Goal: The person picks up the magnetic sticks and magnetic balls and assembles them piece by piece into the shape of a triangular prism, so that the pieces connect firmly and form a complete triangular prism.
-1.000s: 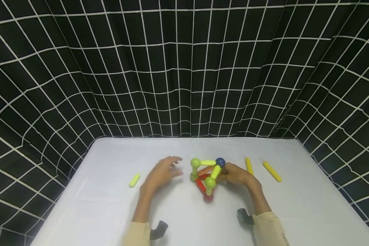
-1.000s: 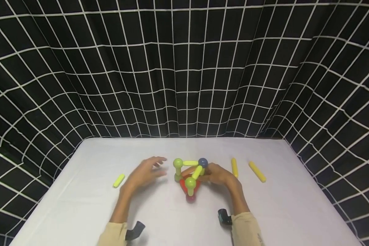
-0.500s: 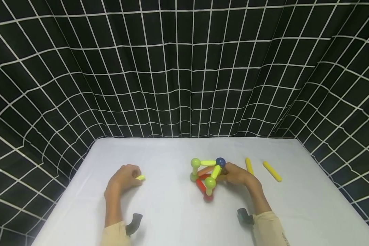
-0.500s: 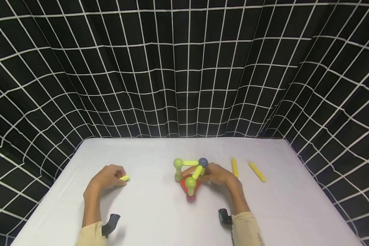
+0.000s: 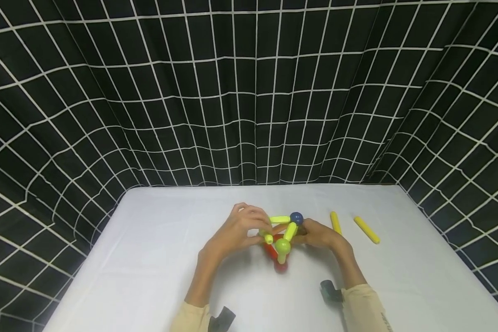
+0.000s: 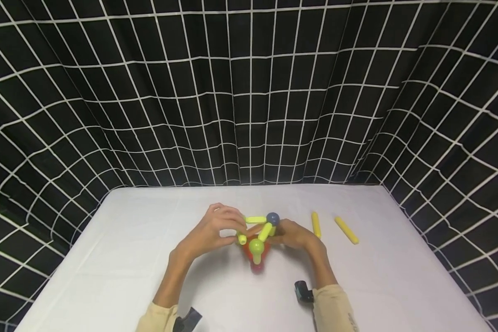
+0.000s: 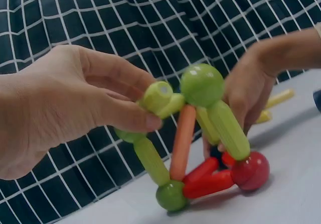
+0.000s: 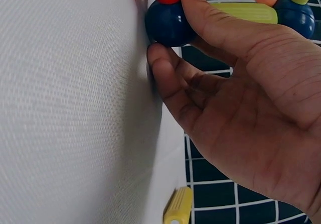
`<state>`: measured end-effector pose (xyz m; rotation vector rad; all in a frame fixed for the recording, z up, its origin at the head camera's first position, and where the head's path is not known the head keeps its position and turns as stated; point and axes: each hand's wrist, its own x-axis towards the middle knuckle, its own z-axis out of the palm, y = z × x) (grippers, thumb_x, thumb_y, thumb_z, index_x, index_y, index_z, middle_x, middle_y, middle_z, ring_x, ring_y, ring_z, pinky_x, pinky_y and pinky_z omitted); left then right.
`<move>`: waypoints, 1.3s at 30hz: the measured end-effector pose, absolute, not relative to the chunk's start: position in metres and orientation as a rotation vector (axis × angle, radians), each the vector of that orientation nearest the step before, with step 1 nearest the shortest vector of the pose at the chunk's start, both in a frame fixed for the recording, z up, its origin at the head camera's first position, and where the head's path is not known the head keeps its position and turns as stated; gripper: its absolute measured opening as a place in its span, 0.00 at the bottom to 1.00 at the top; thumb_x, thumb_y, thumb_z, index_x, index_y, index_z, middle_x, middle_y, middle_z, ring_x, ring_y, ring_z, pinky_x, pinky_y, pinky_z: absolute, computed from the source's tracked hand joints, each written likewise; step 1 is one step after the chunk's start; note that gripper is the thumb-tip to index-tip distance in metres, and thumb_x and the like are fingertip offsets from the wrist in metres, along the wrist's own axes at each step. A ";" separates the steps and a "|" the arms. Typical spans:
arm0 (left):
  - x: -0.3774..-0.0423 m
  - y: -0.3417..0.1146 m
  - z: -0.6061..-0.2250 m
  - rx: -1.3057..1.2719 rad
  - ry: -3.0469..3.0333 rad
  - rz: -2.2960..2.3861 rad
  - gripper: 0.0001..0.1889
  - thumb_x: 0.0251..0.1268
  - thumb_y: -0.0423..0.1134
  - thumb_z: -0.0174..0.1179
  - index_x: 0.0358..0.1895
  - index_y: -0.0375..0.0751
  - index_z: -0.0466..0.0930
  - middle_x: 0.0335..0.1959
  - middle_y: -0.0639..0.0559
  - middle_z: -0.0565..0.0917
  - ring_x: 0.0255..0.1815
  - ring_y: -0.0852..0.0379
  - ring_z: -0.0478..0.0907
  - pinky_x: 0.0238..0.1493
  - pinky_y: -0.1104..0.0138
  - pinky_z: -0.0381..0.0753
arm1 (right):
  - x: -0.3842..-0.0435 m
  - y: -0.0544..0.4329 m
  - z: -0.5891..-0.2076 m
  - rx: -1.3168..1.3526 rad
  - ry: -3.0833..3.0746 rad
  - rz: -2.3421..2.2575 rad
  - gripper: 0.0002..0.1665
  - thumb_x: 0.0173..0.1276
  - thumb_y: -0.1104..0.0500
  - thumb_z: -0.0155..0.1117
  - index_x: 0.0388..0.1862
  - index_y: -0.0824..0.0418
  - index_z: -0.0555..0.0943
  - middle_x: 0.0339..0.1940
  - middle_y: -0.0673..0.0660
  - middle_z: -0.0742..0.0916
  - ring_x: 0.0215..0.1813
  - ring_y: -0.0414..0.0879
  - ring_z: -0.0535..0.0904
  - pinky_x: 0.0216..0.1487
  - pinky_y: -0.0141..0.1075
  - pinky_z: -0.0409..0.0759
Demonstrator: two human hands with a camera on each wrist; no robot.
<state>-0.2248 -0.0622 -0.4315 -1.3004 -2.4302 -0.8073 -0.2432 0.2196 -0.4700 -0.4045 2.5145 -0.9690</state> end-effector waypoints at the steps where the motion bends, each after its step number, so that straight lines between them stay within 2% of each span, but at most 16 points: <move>1: -0.225 -0.061 -0.433 -1.288 -2.431 -0.779 0.12 0.58 0.35 0.76 0.44 0.54 0.93 0.46 0.63 0.90 0.61 0.58 0.80 0.71 0.48 0.66 | -0.244 0.219 -0.470 -0.417 2.513 -0.974 0.21 0.69 0.53 0.73 0.58 0.57 0.85 0.49 0.53 0.89 0.51 0.50 0.79 0.58 0.47 0.79; 2: -0.225 -0.060 -0.435 -1.278 -2.426 -0.749 0.12 0.58 0.35 0.76 0.45 0.55 0.93 0.45 0.63 0.89 0.62 0.58 0.79 0.71 0.48 0.66 | -0.244 0.219 -0.470 -0.420 2.511 -0.976 0.19 0.69 0.54 0.73 0.56 0.59 0.86 0.44 0.53 0.88 0.47 0.48 0.77 0.54 0.43 0.78; 5: -0.225 -0.056 -0.436 -1.258 -2.384 -0.657 0.14 0.58 0.38 0.77 0.45 0.59 0.93 0.43 0.64 0.88 0.60 0.58 0.78 0.70 0.48 0.66 | -0.246 0.219 -0.469 -0.450 2.502 -0.979 0.16 0.69 0.55 0.73 0.51 0.60 0.87 0.39 0.53 0.88 0.43 0.47 0.76 0.47 0.39 0.75; 12: -0.223 -0.046 -0.439 -1.236 -2.344 -0.505 0.18 0.58 0.40 0.78 0.52 0.62 0.91 0.42 0.63 0.86 0.59 0.56 0.76 0.68 0.49 0.67 | -0.247 0.220 -0.470 -0.478 2.496 -1.015 0.13 0.68 0.56 0.72 0.47 0.61 0.86 0.36 0.53 0.85 0.42 0.47 0.75 0.47 0.39 0.75; 15: -0.222 -0.045 -0.439 -1.235 -2.361 -0.538 0.20 0.58 0.42 0.77 0.55 0.61 0.90 0.46 0.60 0.86 0.60 0.54 0.75 0.68 0.47 0.67 | -0.247 0.220 -0.471 -0.482 2.497 -1.019 0.13 0.68 0.56 0.72 0.47 0.61 0.85 0.35 0.53 0.85 0.42 0.47 0.76 0.47 0.39 0.75; 18: -0.221 -0.047 -0.438 -1.204 -2.438 -0.673 0.22 0.57 0.45 0.79 0.56 0.59 0.89 0.55 0.56 0.83 0.66 0.51 0.72 0.71 0.44 0.64 | -0.247 0.219 -0.471 -0.483 2.497 -1.017 0.13 0.68 0.56 0.72 0.48 0.61 0.86 0.38 0.53 0.87 0.43 0.47 0.76 0.49 0.40 0.76; 20: -0.222 -0.050 -0.440 -1.155 -2.531 -0.890 0.28 0.54 0.45 0.80 0.60 0.55 0.84 0.62 0.53 0.79 0.71 0.49 0.68 0.75 0.43 0.61 | -0.246 0.220 -0.471 -0.475 2.502 -1.005 0.14 0.68 0.56 0.72 0.49 0.61 0.86 0.39 0.54 0.87 0.44 0.47 0.77 0.50 0.40 0.77; 22: -0.225 -0.053 -0.447 -1.057 -2.623 -1.159 0.36 0.53 0.46 0.81 0.66 0.51 0.75 0.67 0.50 0.73 0.74 0.47 0.65 0.79 0.43 0.59 | -0.246 0.220 -0.469 -0.461 2.512 -0.991 0.14 0.68 0.56 0.72 0.49 0.61 0.86 0.40 0.55 0.88 0.45 0.48 0.78 0.52 0.43 0.80; 25: -0.231 -0.057 -0.465 -0.861 -2.709 -1.509 0.41 0.55 0.47 0.79 0.69 0.47 0.65 0.69 0.47 0.72 0.75 0.45 0.67 0.79 0.44 0.64 | -0.245 0.220 -0.469 -0.450 2.533 -0.971 0.14 0.69 0.56 0.72 0.50 0.61 0.86 0.45 0.59 0.90 0.50 0.51 0.83 0.58 0.51 0.83; 28: -0.238 -0.057 -0.487 -0.783 -2.812 -1.543 0.36 0.61 0.48 0.76 0.69 0.46 0.68 0.64 0.48 0.80 0.68 0.47 0.76 0.73 0.49 0.74 | -0.244 0.220 -0.469 -0.500 2.573 -0.939 0.15 0.70 0.56 0.71 0.52 0.61 0.85 0.52 0.61 0.90 0.56 0.55 0.85 0.63 0.54 0.82; 30: -0.241 -0.057 -0.501 -0.800 -2.874 -1.464 0.31 0.62 0.50 0.75 0.66 0.48 0.74 0.56 0.51 0.84 0.60 0.52 0.80 0.66 0.55 0.79 | -0.244 0.219 -0.468 -0.525 2.595 -0.917 0.15 0.70 0.57 0.71 0.52 0.63 0.84 0.47 0.61 0.90 0.51 0.54 0.85 0.57 0.52 0.84; 33: -0.245 -0.056 -0.516 -0.832 -2.878 -1.386 0.24 0.59 0.52 0.76 0.57 0.53 0.80 0.44 0.57 0.84 0.48 0.58 0.78 0.56 0.63 0.79 | -0.245 0.216 -0.466 -0.559 2.651 -0.857 0.16 0.73 0.59 0.68 0.55 0.65 0.81 0.42 0.59 0.89 0.44 0.49 0.82 0.50 0.46 0.84; 35: -0.246 -0.055 -0.522 -0.814 -2.837 -1.404 0.23 0.56 0.54 0.78 0.53 0.56 0.81 0.39 0.59 0.82 0.43 0.59 0.75 0.51 0.65 0.77 | -0.245 0.216 -0.463 -0.525 2.688 -0.812 0.18 0.74 0.60 0.65 0.58 0.67 0.79 0.39 0.59 0.87 0.39 0.47 0.80 0.45 0.44 0.82; 39: -0.247 -0.051 -0.530 -0.744 -2.805 -1.424 0.24 0.53 0.57 0.79 0.50 0.60 0.80 0.36 0.61 0.80 0.41 0.61 0.74 0.47 0.66 0.76 | -0.244 0.226 -0.453 -0.400 2.813 -0.682 0.23 0.75 0.60 0.64 0.65 0.68 0.77 0.45 0.63 0.88 0.41 0.50 0.82 0.47 0.47 0.84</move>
